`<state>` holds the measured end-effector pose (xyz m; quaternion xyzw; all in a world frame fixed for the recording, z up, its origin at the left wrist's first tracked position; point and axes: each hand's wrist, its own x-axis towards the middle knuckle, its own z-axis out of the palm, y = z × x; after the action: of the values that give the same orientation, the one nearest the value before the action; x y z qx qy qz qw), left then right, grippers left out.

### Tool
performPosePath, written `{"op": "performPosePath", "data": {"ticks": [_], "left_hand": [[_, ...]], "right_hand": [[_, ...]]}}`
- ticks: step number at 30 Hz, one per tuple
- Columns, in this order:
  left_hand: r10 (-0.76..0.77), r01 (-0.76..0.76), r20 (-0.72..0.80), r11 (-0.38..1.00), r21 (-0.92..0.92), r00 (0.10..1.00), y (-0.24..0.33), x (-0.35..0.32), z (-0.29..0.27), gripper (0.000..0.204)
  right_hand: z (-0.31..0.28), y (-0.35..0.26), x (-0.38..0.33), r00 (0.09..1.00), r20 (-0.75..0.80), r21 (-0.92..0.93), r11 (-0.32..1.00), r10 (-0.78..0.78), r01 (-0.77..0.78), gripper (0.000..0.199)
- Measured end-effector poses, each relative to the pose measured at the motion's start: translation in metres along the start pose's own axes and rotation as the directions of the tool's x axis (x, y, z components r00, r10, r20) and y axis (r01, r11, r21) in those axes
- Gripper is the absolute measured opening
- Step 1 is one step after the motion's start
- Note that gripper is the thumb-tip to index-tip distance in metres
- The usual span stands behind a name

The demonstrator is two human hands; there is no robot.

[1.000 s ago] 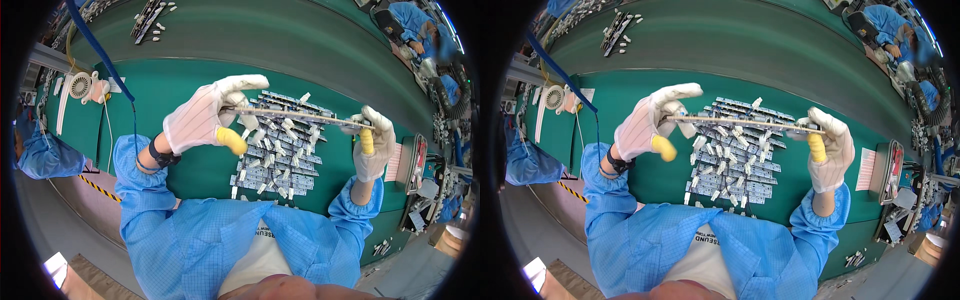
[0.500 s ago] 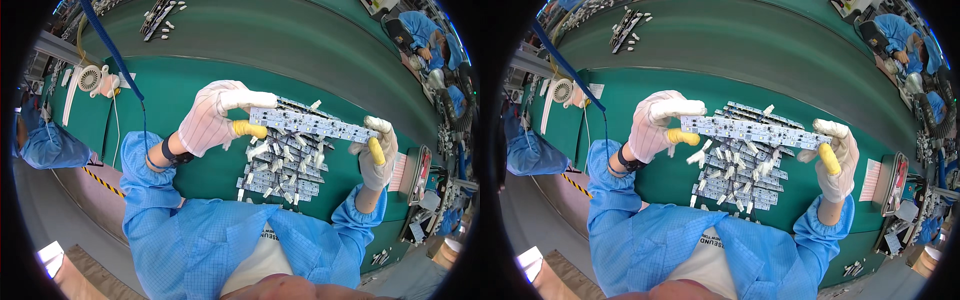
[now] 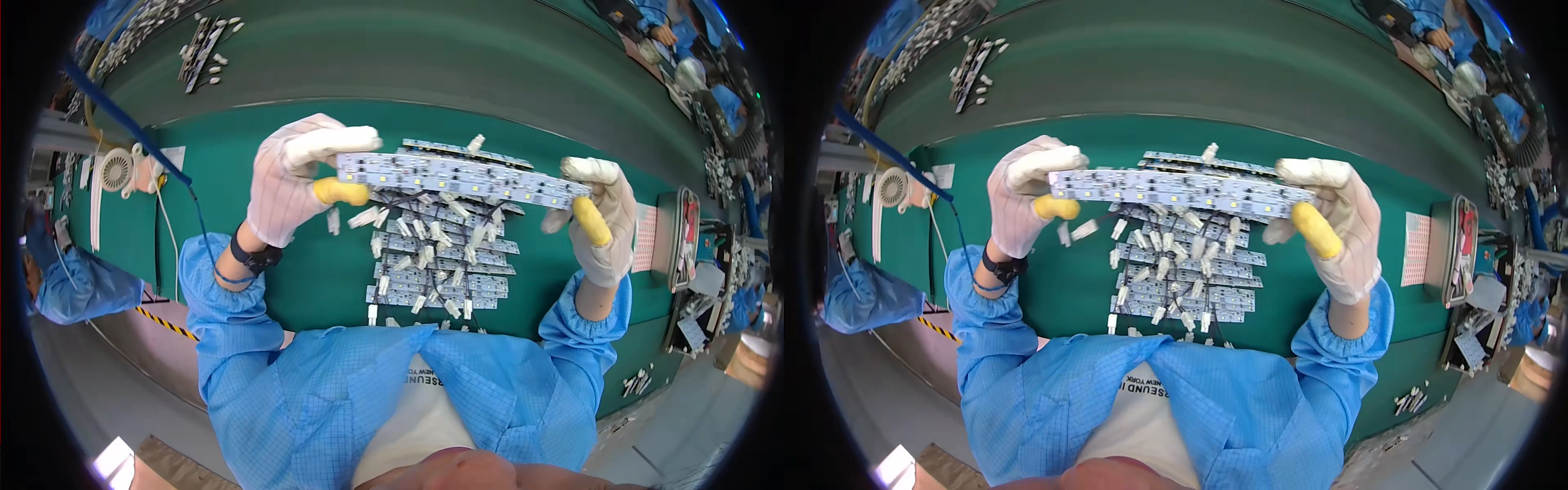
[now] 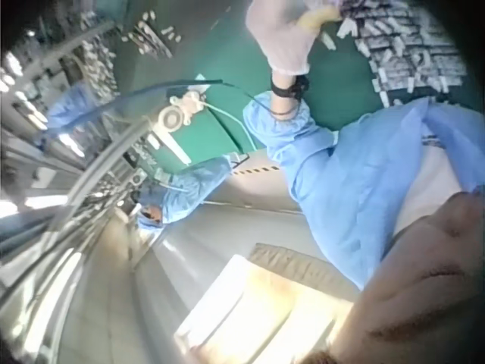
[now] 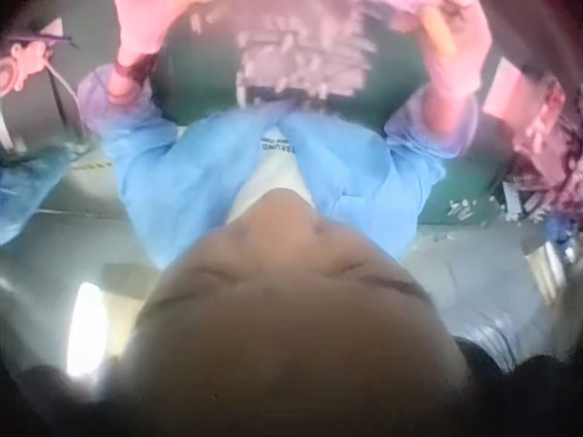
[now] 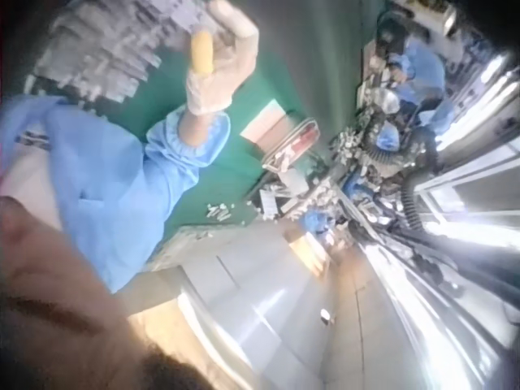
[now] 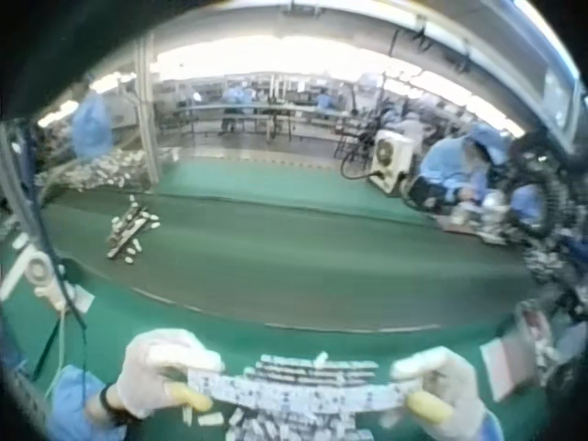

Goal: Assembling small electronic components onto circuit board strips at a manual assembly station.

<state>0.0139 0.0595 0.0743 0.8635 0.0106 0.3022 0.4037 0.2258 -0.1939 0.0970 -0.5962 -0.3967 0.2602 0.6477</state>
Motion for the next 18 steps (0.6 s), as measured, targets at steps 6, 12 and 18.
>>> {"op": "performPosePath", "data": {"ticks": [6,12,18], "left_hand": [[-0.061,0.062,-0.065,0.998,0.006,0.996,-0.0041,-0.0012,0.0023,0.057],[-0.215,0.206,-0.024,0.957,-0.203,0.976,-0.0054,0.0013,0.006,0.066],[-0.279,0.301,0.138,0.937,-0.176,0.95,-0.0077,0.003,0.0014,0.075]], "right_hand": [[-0.0017,-0.0068,-0.0014,0.997,0.063,0.069,0.996,0.053,-0.058,0.044],[-0.002,-0.0012,-0.002,0.989,0.134,0.171,0.985,-0.059,0.036,0.052],[-0.0043,-0.0091,-0.0017,0.982,0.185,0.152,0.988,-0.036,0.007,0.058]]}}
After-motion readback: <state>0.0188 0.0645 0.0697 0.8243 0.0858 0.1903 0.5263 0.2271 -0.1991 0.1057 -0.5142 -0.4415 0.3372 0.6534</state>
